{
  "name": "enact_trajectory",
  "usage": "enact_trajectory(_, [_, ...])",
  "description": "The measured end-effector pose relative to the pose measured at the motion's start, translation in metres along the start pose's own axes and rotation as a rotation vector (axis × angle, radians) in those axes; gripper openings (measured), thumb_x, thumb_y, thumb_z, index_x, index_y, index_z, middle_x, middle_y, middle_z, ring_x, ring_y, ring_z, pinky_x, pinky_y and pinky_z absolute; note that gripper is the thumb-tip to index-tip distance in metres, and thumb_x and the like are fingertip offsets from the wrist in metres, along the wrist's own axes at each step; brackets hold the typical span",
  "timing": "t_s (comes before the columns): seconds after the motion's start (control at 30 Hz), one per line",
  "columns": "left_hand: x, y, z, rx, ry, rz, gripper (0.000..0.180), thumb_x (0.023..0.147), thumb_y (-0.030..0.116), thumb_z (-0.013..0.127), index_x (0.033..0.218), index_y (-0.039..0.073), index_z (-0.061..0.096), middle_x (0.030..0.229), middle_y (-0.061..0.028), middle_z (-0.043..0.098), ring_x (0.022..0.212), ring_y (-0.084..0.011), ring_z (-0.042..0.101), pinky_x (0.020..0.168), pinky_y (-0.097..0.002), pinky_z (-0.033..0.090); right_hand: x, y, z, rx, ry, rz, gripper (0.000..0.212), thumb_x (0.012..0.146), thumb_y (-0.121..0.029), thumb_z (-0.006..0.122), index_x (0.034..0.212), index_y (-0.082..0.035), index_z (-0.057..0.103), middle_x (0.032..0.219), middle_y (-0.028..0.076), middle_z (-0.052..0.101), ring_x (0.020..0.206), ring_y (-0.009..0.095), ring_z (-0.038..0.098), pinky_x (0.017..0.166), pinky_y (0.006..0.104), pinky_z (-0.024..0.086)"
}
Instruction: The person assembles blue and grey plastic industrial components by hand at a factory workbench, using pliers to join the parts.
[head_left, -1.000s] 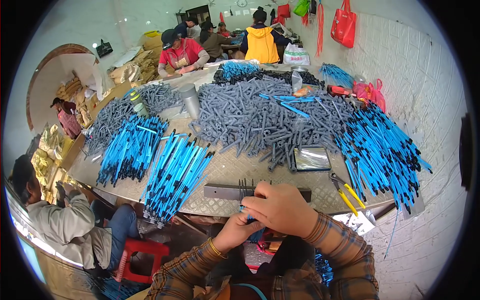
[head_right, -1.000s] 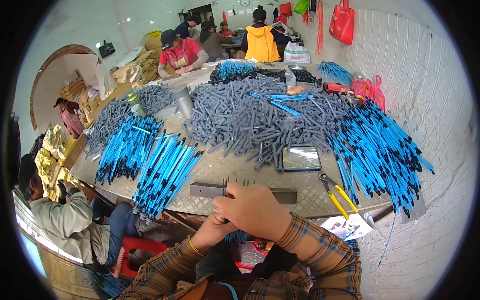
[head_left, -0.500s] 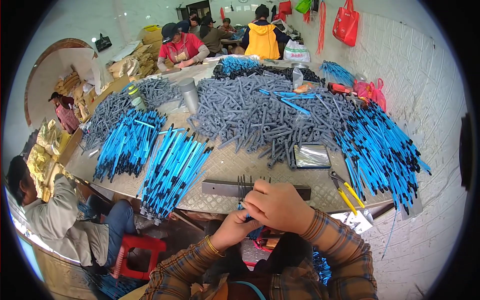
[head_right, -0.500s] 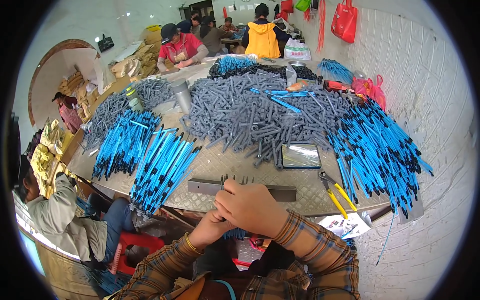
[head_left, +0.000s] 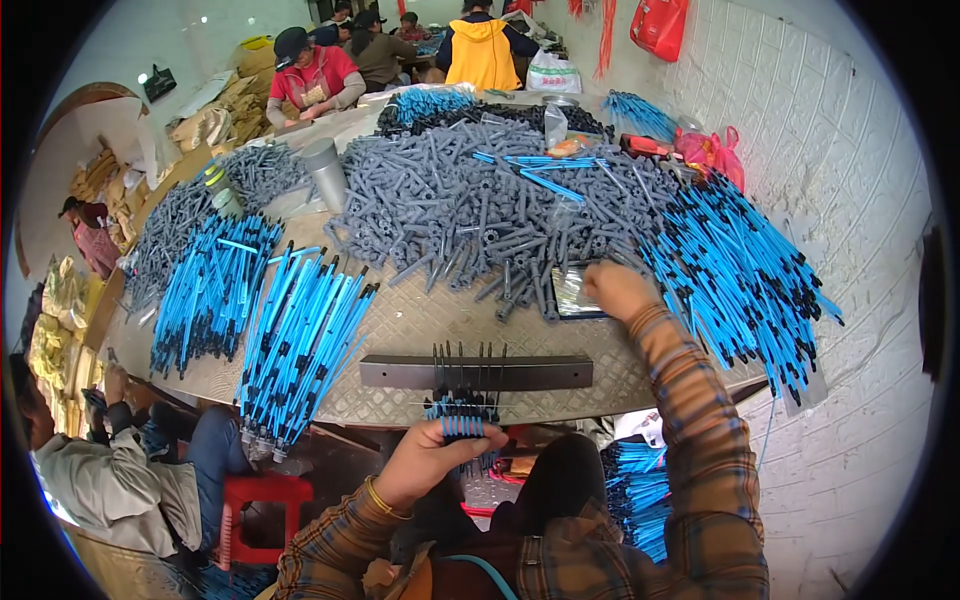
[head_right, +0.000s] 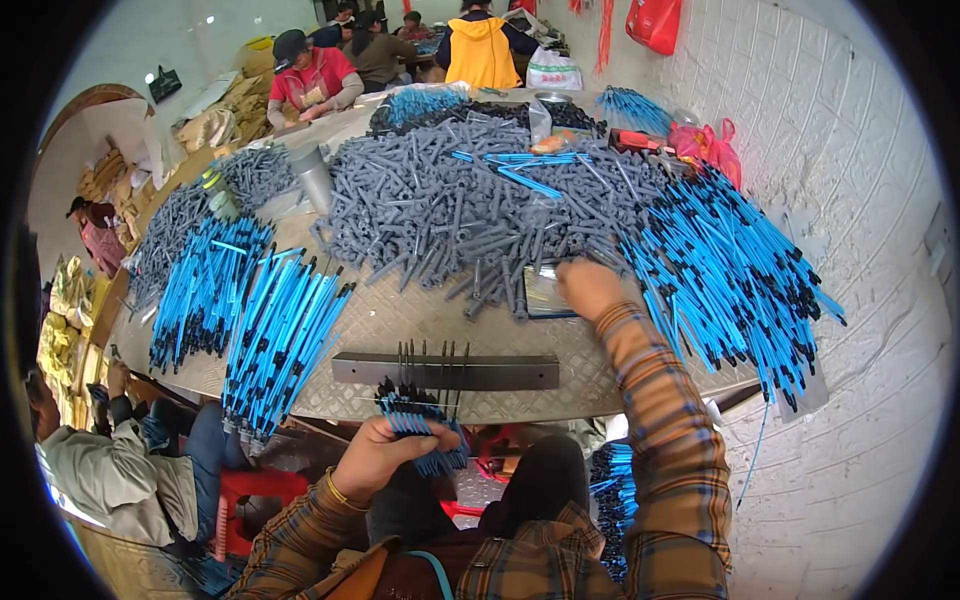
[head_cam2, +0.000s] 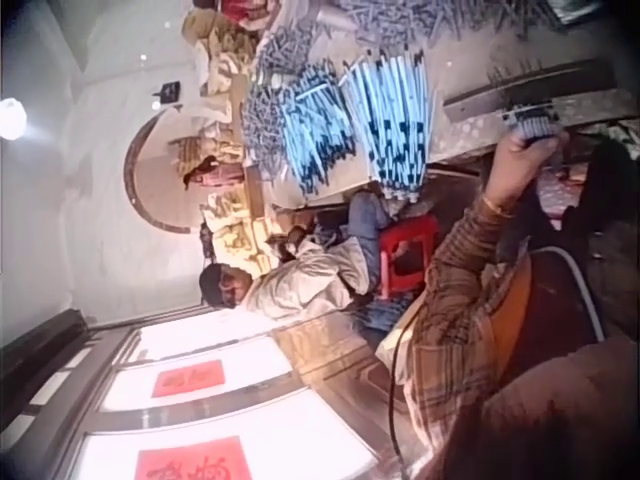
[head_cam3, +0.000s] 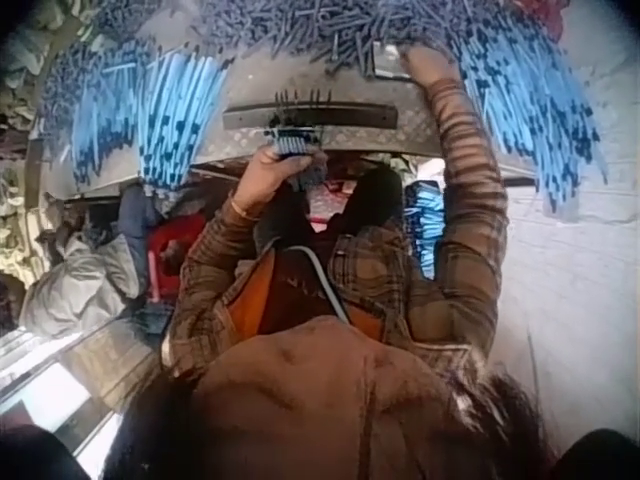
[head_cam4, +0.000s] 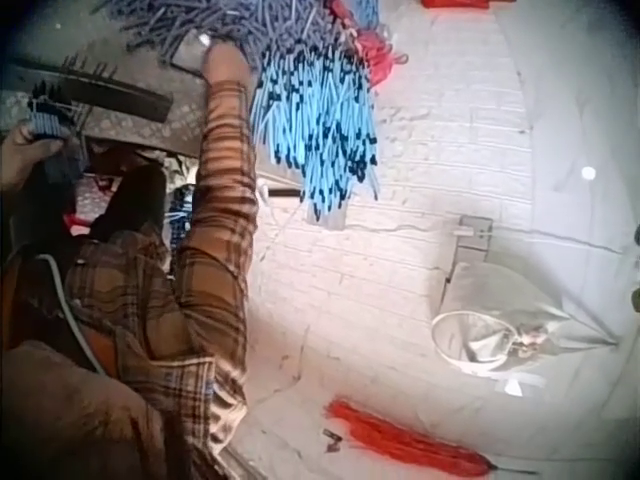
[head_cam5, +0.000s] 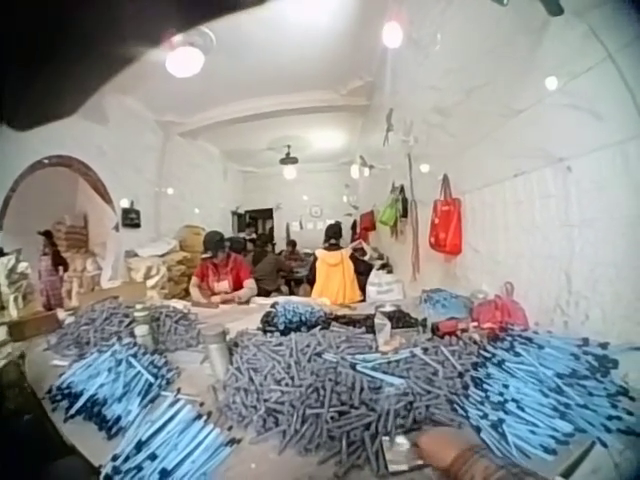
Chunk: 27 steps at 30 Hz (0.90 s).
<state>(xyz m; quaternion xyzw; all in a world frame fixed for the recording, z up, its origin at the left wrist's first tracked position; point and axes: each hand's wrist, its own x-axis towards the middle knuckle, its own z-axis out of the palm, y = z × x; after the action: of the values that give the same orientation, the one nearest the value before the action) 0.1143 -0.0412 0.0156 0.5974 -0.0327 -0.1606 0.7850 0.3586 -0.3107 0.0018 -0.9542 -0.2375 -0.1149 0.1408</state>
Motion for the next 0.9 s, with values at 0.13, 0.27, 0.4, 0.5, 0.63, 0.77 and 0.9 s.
enact_trajectory(0.13, [0.0, 0.0, -0.006, -0.041, -0.012, -0.022, 0.019, 0.085, 0.001, 0.054, 0.103, 0.0, 0.061, 0.1, -0.0106, 0.065, 0.097, -0.0177, 0.06, 0.088, -0.0302, 0.045, -0.004, 0.003, 0.009, -0.119, -0.059, -0.01, 0.013, 0.082, -0.021, 0.054, 0.086, -0.009, 0.058, 0.087, 0.014, 0.06, 0.079, 0.034, 0.059, 0.068, 0.0437, 0.048])
enact_trajectory(0.27, [0.0, -0.001, -0.003, -0.045, 0.01, -0.017, 0.018, 0.085, 0.002, 0.055, 0.101, 0.0, 0.062, 0.099, -0.0117, 0.065, 0.095, -0.0194, 0.061, 0.086, -0.0325, 0.047, -0.011, -0.008, 0.001, -0.091, -0.011, 0.013, 0.012, 0.081, -0.019, 0.054, 0.086, -0.008, 0.058, 0.087, 0.014, 0.059, 0.08, 0.033, 0.06, 0.068, 0.0445, 0.048])
enact_trajectory(0.4, [0.002, -0.003, -0.002, -0.025, 0.017, 0.01, 0.017, 0.084, 0.002, 0.056, 0.1, 0.0, 0.062, 0.097, -0.0125, 0.065, 0.092, -0.0208, 0.062, 0.084, -0.034, 0.048, -0.017, -0.003, -0.001, -0.136, -0.022, -0.006, 0.011, 0.08, -0.017, 0.055, 0.086, -0.008, 0.057, 0.087, 0.014, 0.058, 0.079, 0.033, 0.06, 0.067, 0.0445, 0.047])
enact_trajectory(0.5, [0.0, -0.004, -0.001, -0.009, 0.019, 0.029, 0.017, 0.084, 0.003, 0.056, 0.1, 0.0, 0.062, 0.097, -0.0125, 0.065, 0.091, -0.0209, 0.063, 0.083, -0.0339, 0.049, -0.018, -0.007, -0.006, -0.085, 0.057, -0.074, 0.01, 0.079, -0.016, 0.055, 0.085, -0.008, 0.057, 0.086, 0.013, 0.058, 0.078, 0.033, 0.06, 0.067, 0.0442, 0.047])
enact_trajectory(0.63, [0.0, -0.005, -0.002, 0.001, 0.011, 0.047, 0.017, 0.084, 0.003, 0.056, 0.1, 0.0, 0.062, 0.097, -0.0123, 0.065, 0.09, -0.0212, 0.063, 0.083, -0.0339, 0.049, -0.02, -0.013, -0.011, -0.072, 0.05, -0.045, 0.01, 0.079, -0.015, 0.056, 0.084, -0.008, 0.057, 0.083, 0.011, 0.056, 0.079, 0.033, 0.059, 0.067, 0.0434, 0.047])
enact_trajectory(0.77, [0.002, -0.006, -0.004, -0.008, -0.013, 0.054, 0.017, 0.085, 0.003, 0.056, 0.101, 0.0, 0.061, 0.098, -0.0113, 0.065, 0.091, -0.0195, 0.062, 0.084, -0.0323, 0.048, -0.02, -0.009, -0.012, -0.071, 0.208, -0.198, 0.011, 0.078, -0.017, 0.057, 0.084, -0.007, 0.057, 0.08, 0.011, 0.055, 0.082, 0.032, 0.059, 0.068, 0.043, 0.046])
enact_trajectory(0.9, [-0.004, -0.007, -0.004, -0.032, -0.017, 0.049, 0.018, 0.085, 0.003, 0.056, 0.102, 0.0, 0.061, 0.099, -0.0104, 0.065, 0.093, -0.0178, 0.061, 0.084, -0.0304, 0.048, -0.021, -0.026, -0.016, -0.098, 0.173, -0.146, 0.011, 0.078, -0.016, 0.057, 0.083, -0.007, 0.057, 0.082, 0.012, 0.055, 0.082, 0.031, 0.058, 0.068, 0.0433, 0.046])
